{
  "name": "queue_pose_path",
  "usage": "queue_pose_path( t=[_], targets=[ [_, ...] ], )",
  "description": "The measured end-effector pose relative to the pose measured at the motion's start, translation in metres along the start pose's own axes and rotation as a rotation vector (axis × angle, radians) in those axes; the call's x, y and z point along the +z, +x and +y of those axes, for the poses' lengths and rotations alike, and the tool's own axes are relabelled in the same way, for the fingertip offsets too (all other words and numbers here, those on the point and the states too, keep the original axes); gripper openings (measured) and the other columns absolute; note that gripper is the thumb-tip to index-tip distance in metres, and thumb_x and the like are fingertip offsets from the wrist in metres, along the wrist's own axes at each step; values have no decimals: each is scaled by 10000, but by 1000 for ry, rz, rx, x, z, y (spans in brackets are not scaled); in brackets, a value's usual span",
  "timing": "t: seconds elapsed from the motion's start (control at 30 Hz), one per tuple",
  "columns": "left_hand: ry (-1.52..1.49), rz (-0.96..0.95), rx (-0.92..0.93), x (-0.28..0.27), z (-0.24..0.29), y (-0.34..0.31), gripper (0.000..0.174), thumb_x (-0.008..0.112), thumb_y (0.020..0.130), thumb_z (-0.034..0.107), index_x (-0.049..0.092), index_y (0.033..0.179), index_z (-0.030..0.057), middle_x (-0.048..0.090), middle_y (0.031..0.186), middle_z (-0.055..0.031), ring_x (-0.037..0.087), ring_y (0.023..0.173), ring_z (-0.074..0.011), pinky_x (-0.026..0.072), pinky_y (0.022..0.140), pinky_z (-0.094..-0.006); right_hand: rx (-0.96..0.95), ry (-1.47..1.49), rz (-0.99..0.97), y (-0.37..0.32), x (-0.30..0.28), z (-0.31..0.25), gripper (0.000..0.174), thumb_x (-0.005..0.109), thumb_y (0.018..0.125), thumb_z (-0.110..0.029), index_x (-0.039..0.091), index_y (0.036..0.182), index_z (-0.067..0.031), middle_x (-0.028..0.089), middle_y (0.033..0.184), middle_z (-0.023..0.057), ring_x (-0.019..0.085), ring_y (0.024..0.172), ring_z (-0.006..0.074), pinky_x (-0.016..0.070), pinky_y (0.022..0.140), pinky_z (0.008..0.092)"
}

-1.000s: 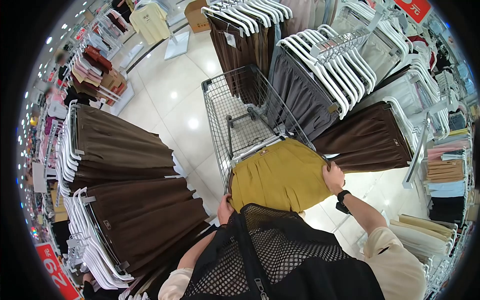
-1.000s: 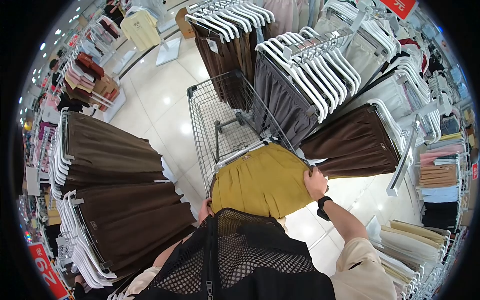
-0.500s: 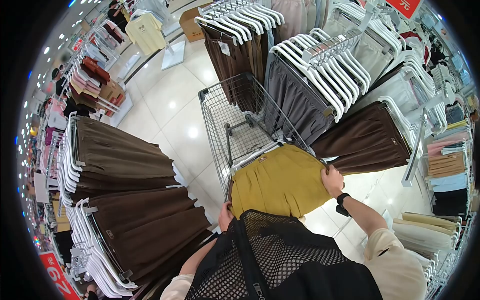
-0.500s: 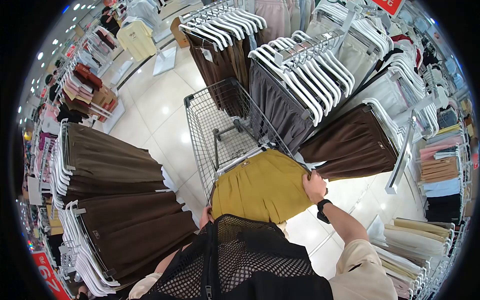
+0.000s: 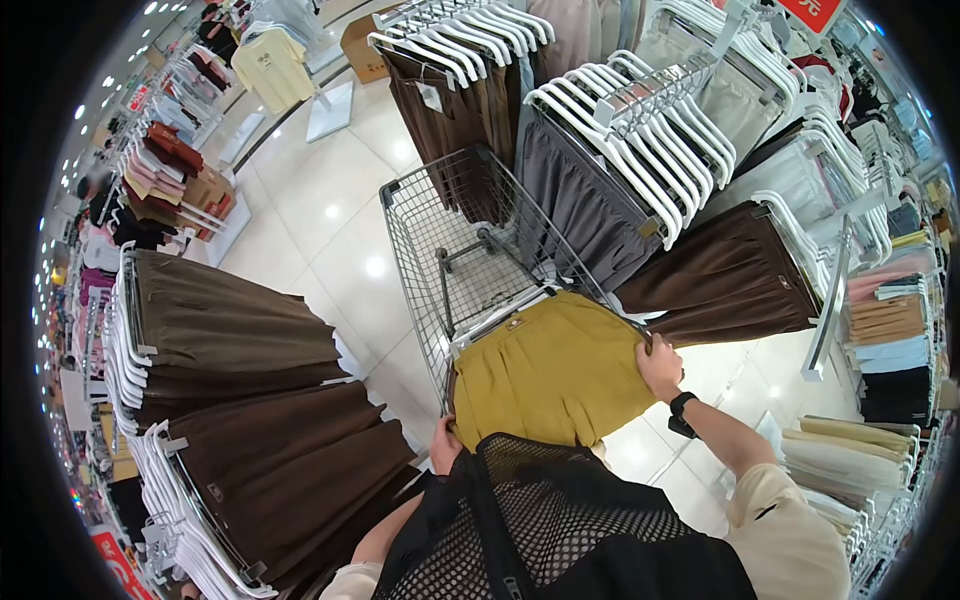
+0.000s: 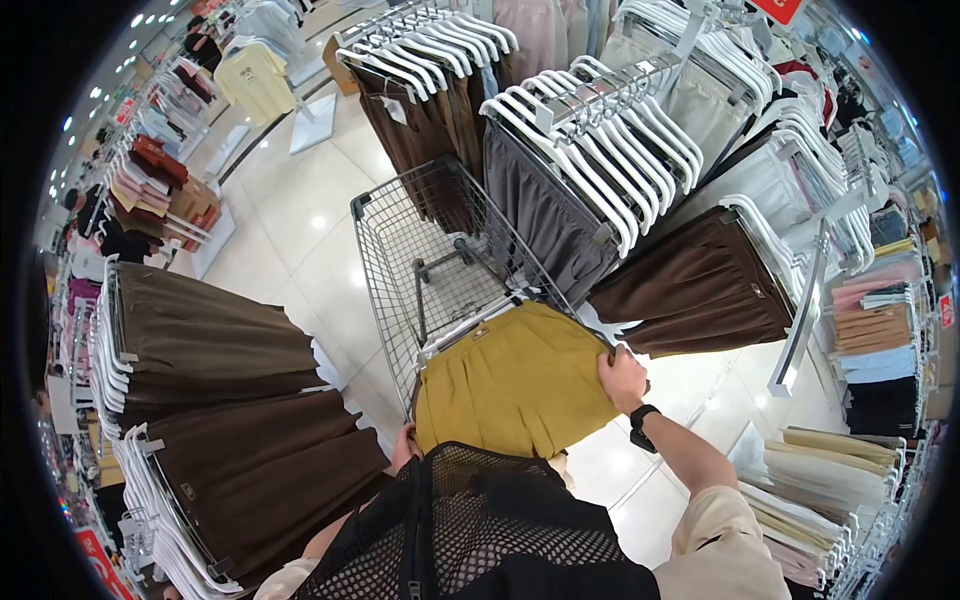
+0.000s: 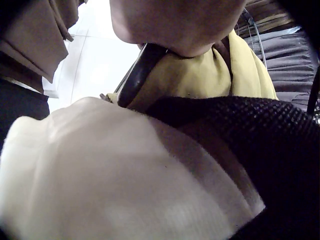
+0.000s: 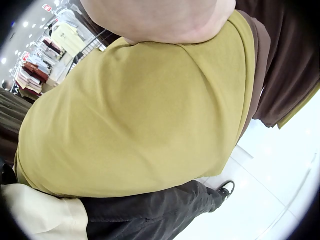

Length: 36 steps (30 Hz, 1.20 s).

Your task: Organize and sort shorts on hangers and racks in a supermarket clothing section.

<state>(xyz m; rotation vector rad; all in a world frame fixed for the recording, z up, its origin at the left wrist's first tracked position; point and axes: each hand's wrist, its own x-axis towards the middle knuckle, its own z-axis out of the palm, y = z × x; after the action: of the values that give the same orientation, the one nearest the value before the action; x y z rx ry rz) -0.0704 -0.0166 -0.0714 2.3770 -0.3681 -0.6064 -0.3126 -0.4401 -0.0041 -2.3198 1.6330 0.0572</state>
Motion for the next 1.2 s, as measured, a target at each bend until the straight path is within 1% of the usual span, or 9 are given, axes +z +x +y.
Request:
queue_pose_path(
  t=[0.1,0.2,0.3,0.53,0.57,0.67,0.9,1.07,1.2],
  targets=[
    [16,-30,-35,-6,10,-3,355,555,969,23,641,1293,141,686,963,-262,670,917,-477,509,748,-523,-6,0,0,1,0,0,374,543,1011,-358,645,1064,-2,749,1057,234,733,895,463,579,844,565],
    [34,79,105,-6,21,-8,351,544,975,13,639,1292,127,699,995,-258,669,893,-470,508,725,-519,0,-5,6,3,1,1,362,544,1013,-352,643,1059,-7,749,1039,232,731,884,466,581,829,565],
    [11,101,163,-4,19,-8,342,537,985,16,639,1295,116,711,1000,-251,672,891,-471,514,727,-517,-15,-8,22,2,8,8,351,547,1013,-352,632,1053,-13,747,1026,231,727,874,469,582,816,566],
    [31,50,40,-6,25,-10,361,507,992,12,632,1319,101,717,1073,-254,684,973,-469,528,807,-502,-7,-9,4,5,1,3,327,553,1012,-353,611,1027,-31,746,1012,224,725,853,457,580,789,574],
    [32,-11,-38,-9,27,-9,367,505,990,3,632,1321,98,715,1098,-262,682,1002,-479,533,821,-494,-16,-14,9,6,5,8,325,553,1013,-352,610,1022,-32,746,1009,224,725,849,456,580,785,573],
    [4,38,72,-9,28,-10,362,497,991,-2,633,1313,91,711,1121,-270,681,1044,-483,535,835,-497,-6,-1,-6,3,5,5,315,557,1010,-340,604,1015,-29,742,1019,221,721,853,461,579,789,572],
    [3,12,-9,-9,35,-10,324,492,1025,25,643,1307,74,717,1172,-264,681,1091,-482,535,865,-506,-24,-14,-14,5,3,5,323,551,1011,-333,605,1018,-15,739,1028,224,727,851,455,586,776,569],
    [-34,32,34,-7,24,-11,324,483,1031,37,644,1312,58,717,1172,-276,679,1108,-482,531,895,-503,-19,-4,-14,5,3,2,324,550,1010,-329,607,1015,-10,738,1010,229,727,852,458,588,777,567],
    [-65,13,16,-12,40,-13,324,466,1038,45,643,1309,45,719,1173,-281,680,1121,-479,532,909,-501,-23,-4,-4,4,3,6,328,555,1007,-331,611,1011,-8,740,989,232,729,843,453,588,775,564]
  ],
)
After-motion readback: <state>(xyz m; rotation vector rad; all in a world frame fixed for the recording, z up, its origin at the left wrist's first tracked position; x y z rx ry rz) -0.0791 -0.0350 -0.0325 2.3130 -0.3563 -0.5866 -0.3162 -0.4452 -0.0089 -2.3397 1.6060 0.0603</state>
